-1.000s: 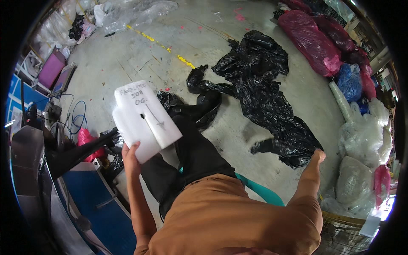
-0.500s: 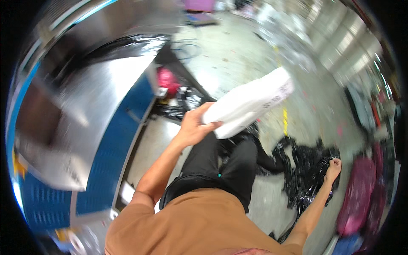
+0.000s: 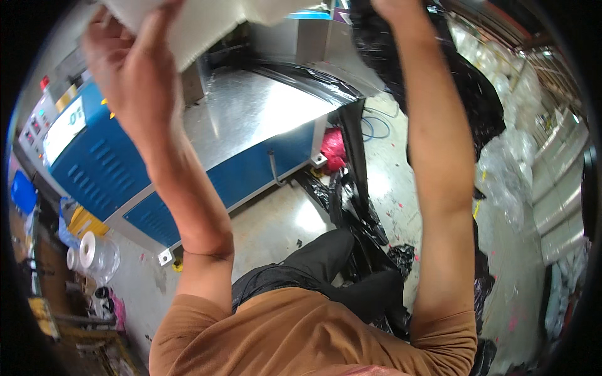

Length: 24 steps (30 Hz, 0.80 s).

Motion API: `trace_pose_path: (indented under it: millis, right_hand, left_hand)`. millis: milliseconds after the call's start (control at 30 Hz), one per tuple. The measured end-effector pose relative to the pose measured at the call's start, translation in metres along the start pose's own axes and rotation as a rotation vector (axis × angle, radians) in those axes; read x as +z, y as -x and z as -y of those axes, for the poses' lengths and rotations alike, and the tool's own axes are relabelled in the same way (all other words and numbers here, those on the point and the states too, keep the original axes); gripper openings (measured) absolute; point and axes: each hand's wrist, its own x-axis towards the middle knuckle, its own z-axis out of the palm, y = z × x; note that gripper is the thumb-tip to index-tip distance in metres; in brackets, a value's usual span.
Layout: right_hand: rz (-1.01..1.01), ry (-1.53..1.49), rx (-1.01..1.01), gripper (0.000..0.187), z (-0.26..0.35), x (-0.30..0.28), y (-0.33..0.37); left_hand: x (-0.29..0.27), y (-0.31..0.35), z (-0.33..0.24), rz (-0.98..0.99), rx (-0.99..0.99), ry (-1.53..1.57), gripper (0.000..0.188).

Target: The person repeatedly picks up white rectangular blocks and feeds them into a blue industrial machine. They also handle and adjust large black plastic bags on the machine's hopper and floor throughout the process.

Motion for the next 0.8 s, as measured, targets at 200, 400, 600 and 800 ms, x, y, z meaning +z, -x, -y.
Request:
trace_pose_path:
  millis: [200, 400, 600, 800]
  right_hand:
    - [0.64, -1.203, 0.223, 0.061, 0.185, 0.178, 0.065]
    - [0.876, -0.933, 0.175, 0.065, 0.253, 0.242, 0.15]
    - [0.854, -1.046, 0.215, 0.059, 0.255, 0.223, 0.147]
    - [0.798, -1.106, 0.228, 0.06, 0.237, 0.178, 0.15]
  left_hand:
    - [-0.016, -0.037, 0.007, 0.191, 0.079, -0.372, 0.05]
    - [0.024, 0.02, 0.085, 0.571, -0.228, -0.39, 0.053]
    - [0.06, 0.057, 0.133, 0.716, -0.235, -0.633, 0.058]
    - [0.078, 0.069, 0.135, 0.786, -0.257, -0.883, 0.07]
